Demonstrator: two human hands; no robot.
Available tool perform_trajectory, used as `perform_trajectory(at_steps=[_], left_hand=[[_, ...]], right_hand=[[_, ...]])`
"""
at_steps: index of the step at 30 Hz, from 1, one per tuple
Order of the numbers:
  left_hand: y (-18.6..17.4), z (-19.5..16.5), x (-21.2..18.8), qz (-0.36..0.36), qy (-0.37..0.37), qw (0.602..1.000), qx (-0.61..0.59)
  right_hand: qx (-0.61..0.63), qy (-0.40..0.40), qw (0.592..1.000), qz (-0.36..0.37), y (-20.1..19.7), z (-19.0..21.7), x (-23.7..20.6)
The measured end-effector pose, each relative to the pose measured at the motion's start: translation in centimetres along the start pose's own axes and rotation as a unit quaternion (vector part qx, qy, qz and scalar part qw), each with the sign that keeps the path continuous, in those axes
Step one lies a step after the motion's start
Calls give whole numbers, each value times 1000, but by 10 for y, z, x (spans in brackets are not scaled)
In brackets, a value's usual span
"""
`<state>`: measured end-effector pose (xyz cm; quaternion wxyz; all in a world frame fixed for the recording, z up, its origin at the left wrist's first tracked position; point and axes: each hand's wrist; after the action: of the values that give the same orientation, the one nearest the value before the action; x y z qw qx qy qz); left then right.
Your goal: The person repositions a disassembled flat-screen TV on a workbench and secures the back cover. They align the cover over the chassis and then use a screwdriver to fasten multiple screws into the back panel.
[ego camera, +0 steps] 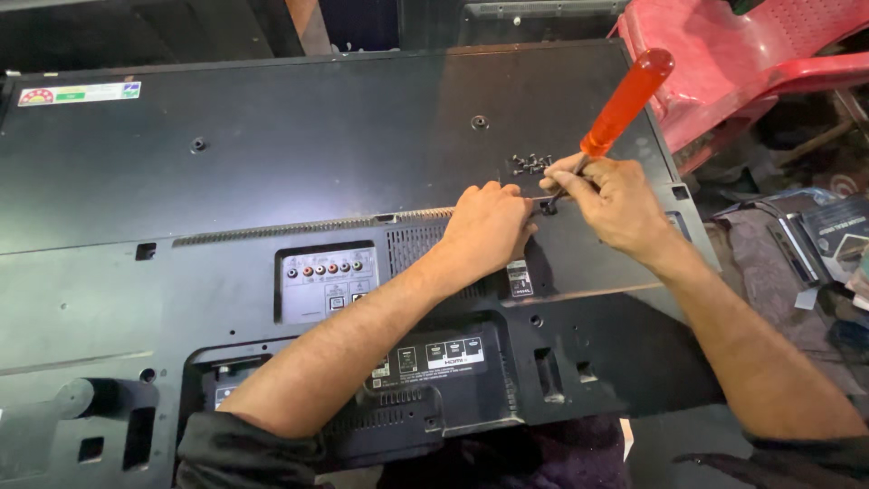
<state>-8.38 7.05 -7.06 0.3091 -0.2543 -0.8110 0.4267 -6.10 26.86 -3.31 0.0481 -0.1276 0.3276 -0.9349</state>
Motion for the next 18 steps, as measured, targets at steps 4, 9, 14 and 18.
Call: perform_trajectory(at_steps=[4,9,14,18], left_hand=[[1,-2,0,-1,1,1000,5],[4,-1,-1,-3,5,1000,25],[8,1,-3,-21,33,998,52],[9,-4,-5,-33,30,998,40]], right_hand=[[-63,72,995,-40,-1,-5,-1],[97,30,995,-9,-2,-4,-3],[-59,69,995,-44,-1,8,-12],[-13,16,999,-24,2,5,-14]])
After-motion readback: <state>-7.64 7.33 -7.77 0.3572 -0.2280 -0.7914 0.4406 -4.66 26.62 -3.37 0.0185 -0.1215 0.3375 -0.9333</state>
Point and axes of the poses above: each hand's wrist, its own x-axis towards the middle knuckle, its own y-axis out of the palm, z = x × y, and after that the axes turned 3 degrees about z, right-handed
